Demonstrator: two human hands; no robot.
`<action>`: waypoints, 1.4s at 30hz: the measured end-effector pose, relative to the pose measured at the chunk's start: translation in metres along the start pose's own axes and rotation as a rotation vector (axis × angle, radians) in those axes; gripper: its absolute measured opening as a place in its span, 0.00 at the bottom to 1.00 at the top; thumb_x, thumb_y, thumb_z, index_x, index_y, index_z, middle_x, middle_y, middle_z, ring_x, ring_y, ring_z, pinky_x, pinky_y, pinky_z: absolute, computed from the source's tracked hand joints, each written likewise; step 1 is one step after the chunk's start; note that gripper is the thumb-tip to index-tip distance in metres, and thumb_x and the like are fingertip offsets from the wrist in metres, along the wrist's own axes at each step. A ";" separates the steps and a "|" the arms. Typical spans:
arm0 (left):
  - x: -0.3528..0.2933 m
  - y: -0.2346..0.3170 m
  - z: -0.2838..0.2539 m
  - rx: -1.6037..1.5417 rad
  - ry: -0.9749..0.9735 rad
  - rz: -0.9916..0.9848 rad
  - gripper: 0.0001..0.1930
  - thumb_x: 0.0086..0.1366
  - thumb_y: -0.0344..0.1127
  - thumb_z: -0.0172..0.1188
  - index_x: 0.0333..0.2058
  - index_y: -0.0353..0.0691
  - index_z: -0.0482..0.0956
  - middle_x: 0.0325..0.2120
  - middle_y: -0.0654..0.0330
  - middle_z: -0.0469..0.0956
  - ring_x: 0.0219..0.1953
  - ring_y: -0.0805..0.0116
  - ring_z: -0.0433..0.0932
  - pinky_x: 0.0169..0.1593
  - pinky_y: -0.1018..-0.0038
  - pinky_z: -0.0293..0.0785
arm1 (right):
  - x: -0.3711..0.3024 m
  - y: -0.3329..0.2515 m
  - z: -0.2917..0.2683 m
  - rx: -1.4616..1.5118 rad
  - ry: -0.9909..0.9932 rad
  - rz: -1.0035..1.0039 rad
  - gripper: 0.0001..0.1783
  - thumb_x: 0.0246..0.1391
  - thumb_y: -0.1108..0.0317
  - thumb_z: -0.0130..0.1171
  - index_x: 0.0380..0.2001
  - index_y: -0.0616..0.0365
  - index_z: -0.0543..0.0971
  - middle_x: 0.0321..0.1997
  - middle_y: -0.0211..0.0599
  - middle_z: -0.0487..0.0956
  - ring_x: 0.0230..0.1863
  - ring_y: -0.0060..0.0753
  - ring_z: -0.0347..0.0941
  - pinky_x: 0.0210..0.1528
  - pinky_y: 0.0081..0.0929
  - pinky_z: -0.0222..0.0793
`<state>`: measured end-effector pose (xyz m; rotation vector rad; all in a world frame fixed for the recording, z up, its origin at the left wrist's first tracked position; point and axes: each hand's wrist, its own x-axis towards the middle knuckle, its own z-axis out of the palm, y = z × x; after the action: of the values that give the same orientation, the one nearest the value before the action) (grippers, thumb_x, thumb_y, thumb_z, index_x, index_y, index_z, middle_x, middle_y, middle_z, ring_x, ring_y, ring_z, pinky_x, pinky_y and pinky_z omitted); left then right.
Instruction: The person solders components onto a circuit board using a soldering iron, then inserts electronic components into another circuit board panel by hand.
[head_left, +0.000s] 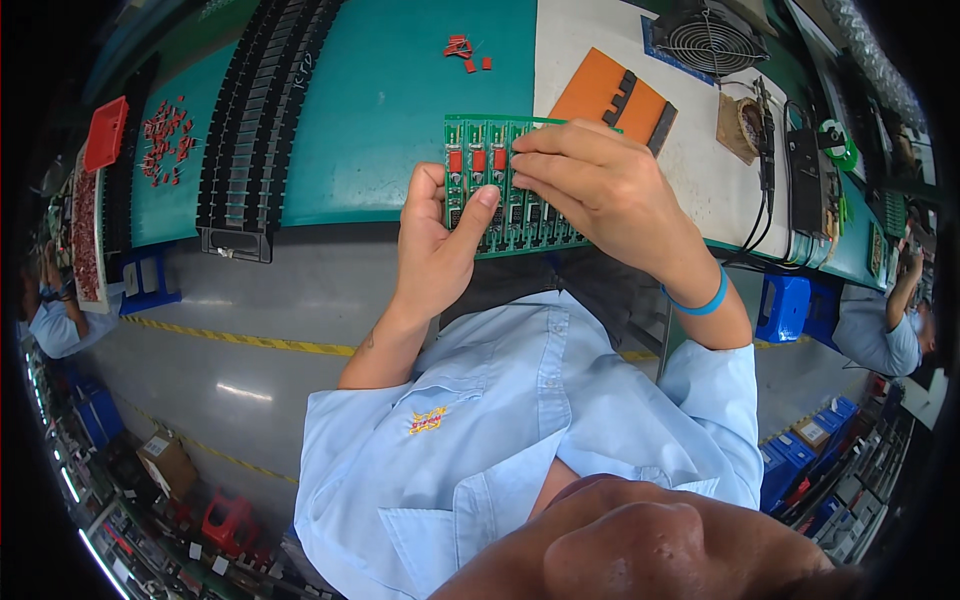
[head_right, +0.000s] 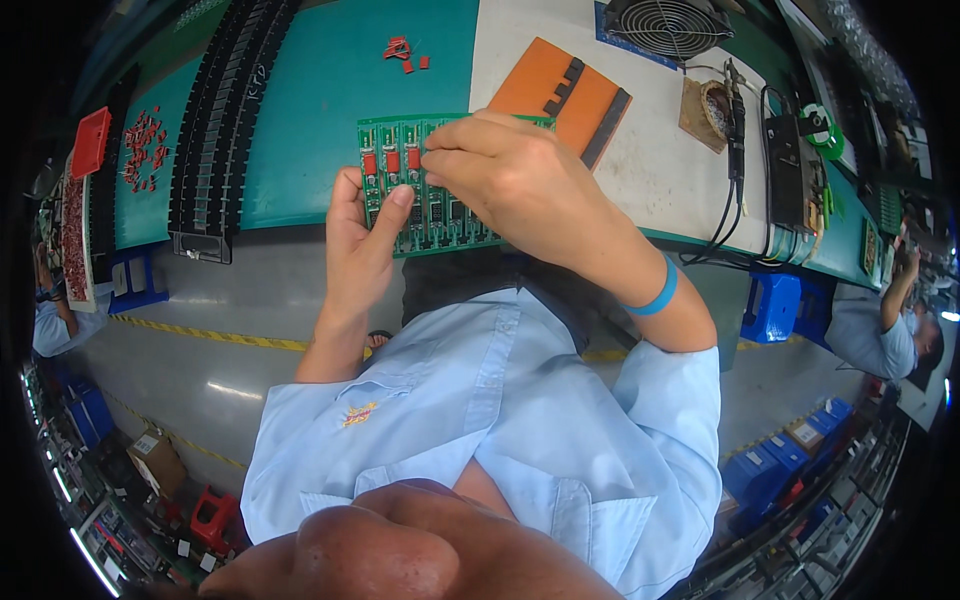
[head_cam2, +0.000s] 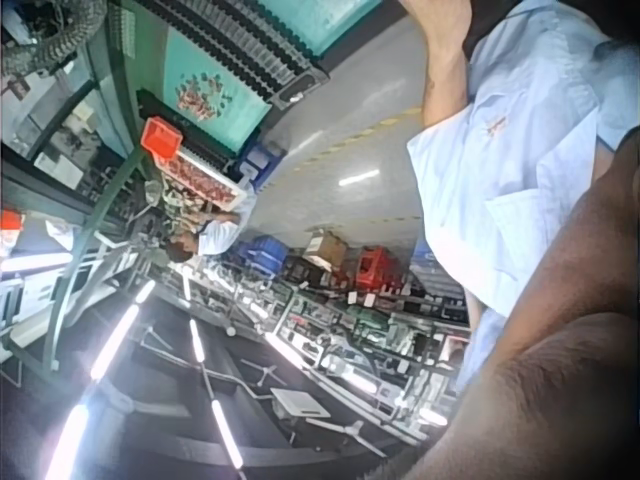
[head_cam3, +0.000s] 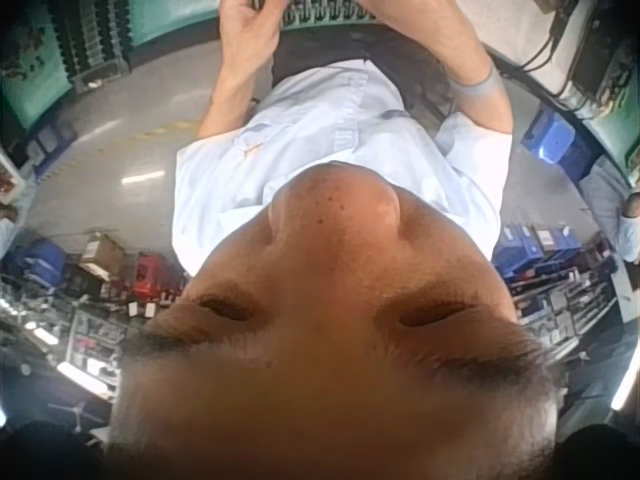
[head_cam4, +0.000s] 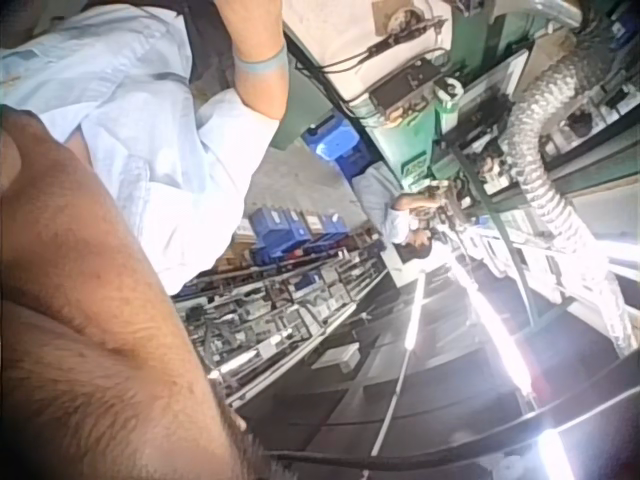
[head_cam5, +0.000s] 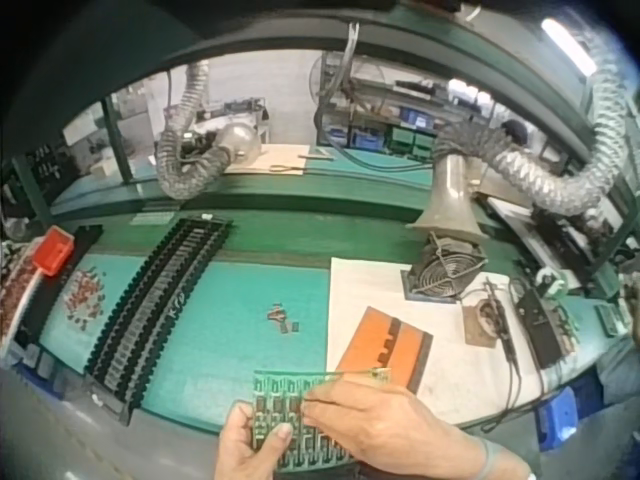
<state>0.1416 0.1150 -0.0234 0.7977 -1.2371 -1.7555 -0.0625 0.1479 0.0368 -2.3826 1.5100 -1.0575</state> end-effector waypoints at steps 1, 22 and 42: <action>0.000 -0.001 -0.001 -0.009 0.006 0.005 0.10 0.75 0.27 0.61 0.49 0.36 0.70 0.36 0.63 0.79 0.33 0.83 0.73 0.38 0.85 0.70 | 0.001 -0.001 0.001 -0.019 -0.019 -0.008 0.09 0.52 0.77 0.72 0.38 0.63 0.88 0.49 0.37 0.85 0.40 0.34 0.79 0.43 0.27 0.75; -0.002 0.001 -0.027 -0.218 0.064 -0.117 0.10 0.76 0.27 0.60 0.51 0.36 0.71 0.39 0.60 0.81 0.37 0.81 0.77 0.43 0.83 0.74 | 0.049 0.111 0.027 -0.128 -0.038 0.284 0.16 0.57 0.65 0.72 0.46 0.60 0.89 0.52 0.42 0.86 0.45 0.34 0.78 0.47 0.31 0.77; 0.005 -0.003 -0.011 -0.193 0.061 -0.110 0.10 0.75 0.27 0.60 0.51 0.36 0.71 0.42 0.58 0.81 0.39 0.80 0.77 0.45 0.82 0.74 | 0.007 0.047 -0.031 0.201 0.141 0.201 0.14 0.57 0.76 0.71 0.47 0.63 0.88 0.42 0.37 0.84 0.34 0.23 0.76 0.34 0.18 0.73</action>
<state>0.1477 0.1064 -0.0300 0.8126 -0.9825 -1.8920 -0.1149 0.1268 0.0425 -2.0146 1.5643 -1.2830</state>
